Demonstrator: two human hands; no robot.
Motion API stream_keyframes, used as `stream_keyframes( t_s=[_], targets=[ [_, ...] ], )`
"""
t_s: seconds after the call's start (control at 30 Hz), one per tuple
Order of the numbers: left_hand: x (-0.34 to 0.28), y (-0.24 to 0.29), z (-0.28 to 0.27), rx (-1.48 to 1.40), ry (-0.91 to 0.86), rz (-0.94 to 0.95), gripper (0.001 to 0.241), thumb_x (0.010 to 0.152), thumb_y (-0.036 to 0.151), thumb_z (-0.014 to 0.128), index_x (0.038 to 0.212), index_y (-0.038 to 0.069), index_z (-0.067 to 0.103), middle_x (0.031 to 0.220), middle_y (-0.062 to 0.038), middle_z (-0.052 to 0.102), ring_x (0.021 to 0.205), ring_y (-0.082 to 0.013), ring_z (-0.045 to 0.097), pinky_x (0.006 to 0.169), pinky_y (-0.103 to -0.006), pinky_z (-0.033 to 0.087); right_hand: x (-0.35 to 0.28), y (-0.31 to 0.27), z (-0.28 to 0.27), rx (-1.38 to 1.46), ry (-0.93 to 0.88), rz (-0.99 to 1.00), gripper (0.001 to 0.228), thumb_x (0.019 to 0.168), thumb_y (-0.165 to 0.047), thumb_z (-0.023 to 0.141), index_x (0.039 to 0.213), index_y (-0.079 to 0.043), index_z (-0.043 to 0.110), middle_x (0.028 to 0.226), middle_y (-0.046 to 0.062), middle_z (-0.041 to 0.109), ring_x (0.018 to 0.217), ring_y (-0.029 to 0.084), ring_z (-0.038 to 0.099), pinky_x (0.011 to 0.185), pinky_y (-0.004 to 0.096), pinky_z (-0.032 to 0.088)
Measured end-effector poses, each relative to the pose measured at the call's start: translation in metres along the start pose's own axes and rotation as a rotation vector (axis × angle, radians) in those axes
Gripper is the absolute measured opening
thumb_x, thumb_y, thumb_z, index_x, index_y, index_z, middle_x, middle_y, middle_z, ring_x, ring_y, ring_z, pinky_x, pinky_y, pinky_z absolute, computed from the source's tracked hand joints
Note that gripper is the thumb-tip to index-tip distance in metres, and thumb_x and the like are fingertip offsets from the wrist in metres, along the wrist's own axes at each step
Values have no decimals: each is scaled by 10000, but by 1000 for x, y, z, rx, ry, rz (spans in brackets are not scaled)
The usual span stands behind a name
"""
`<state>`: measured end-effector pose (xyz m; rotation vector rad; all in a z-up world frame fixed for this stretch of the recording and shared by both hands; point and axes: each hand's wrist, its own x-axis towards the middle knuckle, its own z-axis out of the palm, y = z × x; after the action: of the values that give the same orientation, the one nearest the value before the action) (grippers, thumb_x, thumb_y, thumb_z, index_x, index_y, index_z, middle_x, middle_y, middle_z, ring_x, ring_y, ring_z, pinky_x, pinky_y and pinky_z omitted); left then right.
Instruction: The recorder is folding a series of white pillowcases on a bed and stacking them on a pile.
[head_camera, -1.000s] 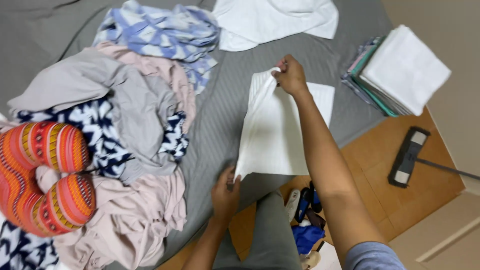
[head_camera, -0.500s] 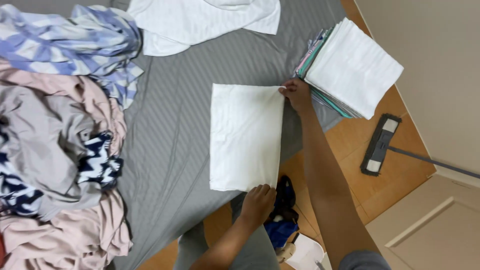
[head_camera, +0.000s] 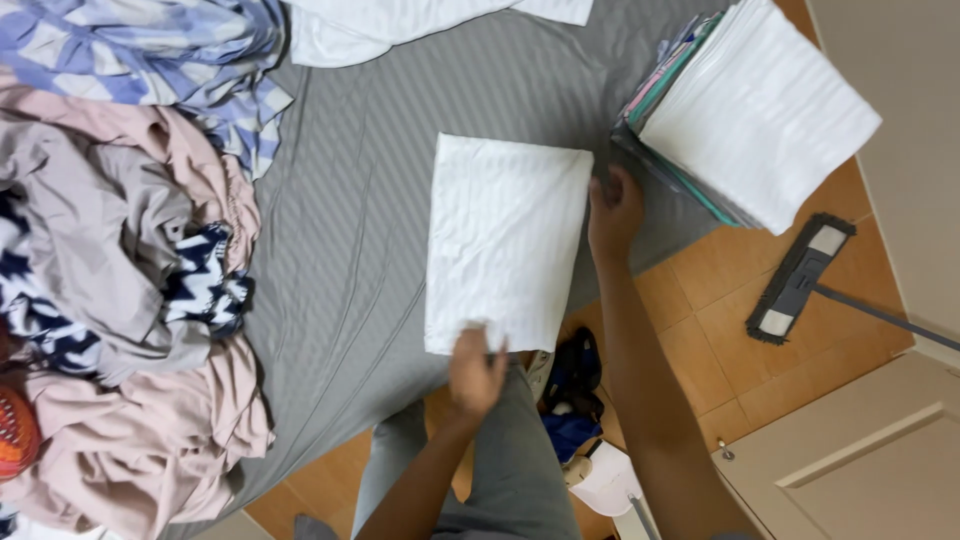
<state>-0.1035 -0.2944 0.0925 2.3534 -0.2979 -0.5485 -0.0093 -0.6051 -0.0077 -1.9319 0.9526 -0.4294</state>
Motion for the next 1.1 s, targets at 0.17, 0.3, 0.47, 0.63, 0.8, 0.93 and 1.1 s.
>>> stream_keyframes(
  t_s=[0.17,0.3,0.47,0.63,0.8,0.93,1.1],
  targets=[
    [4,-52,-40,6,262,-175,514,879,246,740,1208,-115,582,1111,-303,607,1021,-470,574,887,-532,456,-160,3,-17,-234,51,83,509,968,-302,763,1274,53,565,1228,216,582,1097,334,591,934,417,503],
    [-5,-101,-22,-193,-16,-379,329,928,220,679,1133,-33,630,1043,-228,681,962,-405,644,866,-481,502,-253,33,-5,-175,5,110,596,975,-306,741,1329,101,487,1268,278,566,1149,409,556,969,490,436],
    [-17,-137,-35,-224,-64,-308,244,909,202,740,951,-26,662,890,-196,664,801,-338,615,748,-419,499,-282,18,-17,-22,-72,427,479,976,-344,718,1187,69,600,1119,224,691,1013,340,639,905,430,501],
    [-44,-158,-64,-404,-124,-370,240,907,211,728,912,-21,665,718,-114,628,660,-197,558,646,-330,471,-318,-24,-31,147,-231,635,437,926,-328,757,1102,64,676,1116,226,711,1019,336,630,916,413,495],
    [-37,-145,-67,-422,134,-327,381,829,262,795,1033,-20,641,694,-142,612,618,-232,581,597,-371,498,-328,-111,16,-376,-121,-382,393,1041,-283,595,1345,-35,567,1412,227,560,1378,407,521,1157,523,418],
    [-27,-181,-22,-353,79,-265,312,939,286,726,921,-22,688,758,-192,673,646,-304,624,644,-411,497,-292,-105,74,-568,-639,-580,546,1042,-369,520,1529,-127,479,1643,198,340,1522,409,298,1230,580,215],
    [-19,-168,-34,-312,20,-337,286,920,255,711,898,-30,712,684,-217,644,573,-328,590,616,-425,490,-150,-82,126,-713,-884,-802,711,938,-579,552,1542,-237,399,1667,104,247,1525,383,224,1206,621,150]
  ],
)
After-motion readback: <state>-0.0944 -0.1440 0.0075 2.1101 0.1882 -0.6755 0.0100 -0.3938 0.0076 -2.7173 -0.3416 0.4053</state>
